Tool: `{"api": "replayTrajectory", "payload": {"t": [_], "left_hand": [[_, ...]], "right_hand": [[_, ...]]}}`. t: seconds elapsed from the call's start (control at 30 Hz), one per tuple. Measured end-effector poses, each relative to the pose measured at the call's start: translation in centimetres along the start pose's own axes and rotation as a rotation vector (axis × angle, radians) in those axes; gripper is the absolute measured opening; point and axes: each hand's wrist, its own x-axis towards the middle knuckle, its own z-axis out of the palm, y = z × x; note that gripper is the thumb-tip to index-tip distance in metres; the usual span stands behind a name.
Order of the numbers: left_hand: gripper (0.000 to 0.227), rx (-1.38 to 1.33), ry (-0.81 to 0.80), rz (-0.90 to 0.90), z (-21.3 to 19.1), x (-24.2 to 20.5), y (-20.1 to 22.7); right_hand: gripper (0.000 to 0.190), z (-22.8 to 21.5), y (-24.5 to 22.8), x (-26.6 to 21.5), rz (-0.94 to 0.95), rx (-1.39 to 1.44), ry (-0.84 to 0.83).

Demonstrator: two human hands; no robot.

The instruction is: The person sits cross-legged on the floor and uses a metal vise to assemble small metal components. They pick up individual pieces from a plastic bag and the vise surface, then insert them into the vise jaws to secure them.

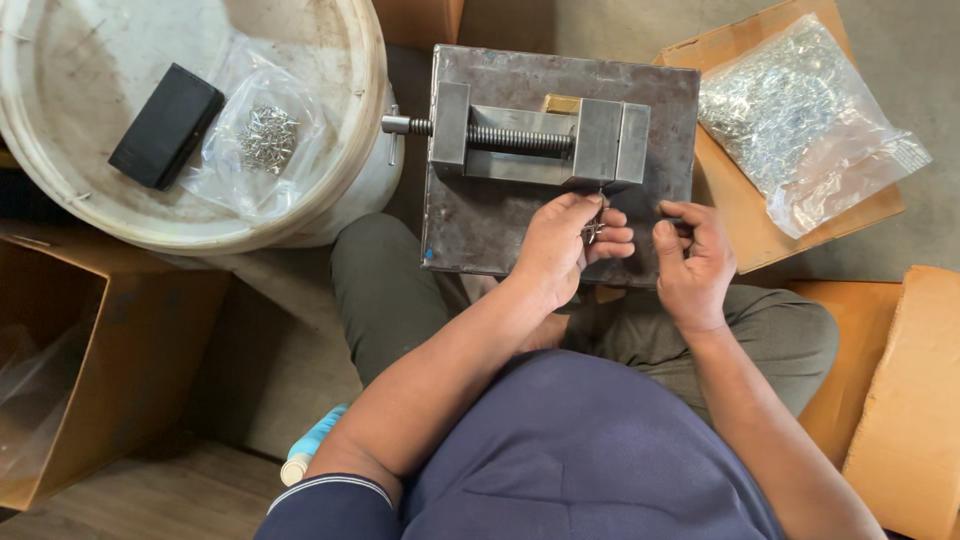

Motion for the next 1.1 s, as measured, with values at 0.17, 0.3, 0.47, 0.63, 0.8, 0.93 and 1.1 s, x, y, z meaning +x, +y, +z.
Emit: {"api": "replayTrajectory", "payload": {"t": [0.17, 0.3, 0.47, 0.63, 0.8, 0.93, 1.1], "left_hand": [[0.019, -0.041, -0.114, -0.036, -1.8, -4.2, 1.2], [0.022, 0.049, -0.156, 0.148, -6.5, -8.5, 10.4], [0.017, 0.503, 0.281, 0.301, -18.0, -9.0, 24.7], [0.014, 0.51, 0.592, 0.16, -26.7, -4.5, 29.5], [0.017, 0.52, 0.962, 0.464, -28.5, 1.1, 28.7], [0.027, 0.58, 1.062, 0.638, -29.2, 2.3, 28.7], [0.047, 0.385, 0.869, 0.608, -31.0, 2.5, 27.4]], "right_hand": [[0.013, -0.8, 1.7, -1.2, -0.115, -0.214, -0.055], [0.009, -0.4, 3.2, -1.7, -0.206, -0.232, -0.065], [0.015, -0.5, 7.5, -3.0, -0.088, -0.193, -0.109], [0.016, -0.6, 8.0, -3.4, -0.237, -0.327, -0.11], [0.011, -0.7, 6.5, -3.1, -0.347, -0.466, -0.11], [0.013, -0.7, 5.9, -2.8, -0.398, -0.523, -0.103], [0.01, -0.6, 3.5, -2.4, -0.376, -0.534, -0.093]]}}
